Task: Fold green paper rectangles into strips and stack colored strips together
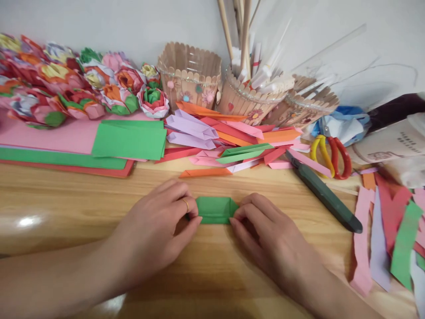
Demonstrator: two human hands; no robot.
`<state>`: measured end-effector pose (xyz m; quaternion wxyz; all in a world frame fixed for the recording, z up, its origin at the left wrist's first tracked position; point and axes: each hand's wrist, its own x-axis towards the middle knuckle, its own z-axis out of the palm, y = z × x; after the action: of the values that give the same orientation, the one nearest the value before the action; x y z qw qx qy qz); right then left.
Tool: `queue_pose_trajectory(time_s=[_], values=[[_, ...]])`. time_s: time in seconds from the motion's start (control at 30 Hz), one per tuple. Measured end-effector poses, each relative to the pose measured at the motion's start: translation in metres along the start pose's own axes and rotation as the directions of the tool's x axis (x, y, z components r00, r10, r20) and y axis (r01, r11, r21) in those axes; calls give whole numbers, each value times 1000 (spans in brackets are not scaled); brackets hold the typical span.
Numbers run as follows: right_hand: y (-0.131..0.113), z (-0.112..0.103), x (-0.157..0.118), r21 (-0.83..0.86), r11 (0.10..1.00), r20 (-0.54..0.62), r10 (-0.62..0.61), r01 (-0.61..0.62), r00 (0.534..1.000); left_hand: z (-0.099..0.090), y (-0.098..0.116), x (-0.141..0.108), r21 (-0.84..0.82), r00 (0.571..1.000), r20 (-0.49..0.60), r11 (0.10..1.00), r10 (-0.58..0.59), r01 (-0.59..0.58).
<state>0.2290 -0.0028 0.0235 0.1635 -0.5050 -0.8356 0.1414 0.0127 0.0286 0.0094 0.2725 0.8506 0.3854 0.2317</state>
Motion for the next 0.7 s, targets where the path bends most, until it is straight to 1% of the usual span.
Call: queue_pose_trajectory(time_s=[0.2, 0.33, 0.43, 0.53, 0.7], values=[[2, 3, 2, -231, 971, 8, -55, 56, 998, 1, 2, 4, 28, 999, 41, 999, -20, 18], [2, 1, 5, -343, 935, 15, -86, 86, 996, 1, 3, 5, 30, 998, 53, 999, -24, 23], [1, 1, 7, -388, 917, 17, -90, 90, 996, 1, 4, 6, 58, 999, 43, 998, -19, 16], [1, 1, 8, -417, 904, 25, -93, 95, 995, 2, 3, 7, 104, 999, 30, 994, 10, -13], [2, 1, 8, -410, 906, 25, -101, 103, 995, 2, 3, 8, 154, 1000, 0, 988, 24, -23]])
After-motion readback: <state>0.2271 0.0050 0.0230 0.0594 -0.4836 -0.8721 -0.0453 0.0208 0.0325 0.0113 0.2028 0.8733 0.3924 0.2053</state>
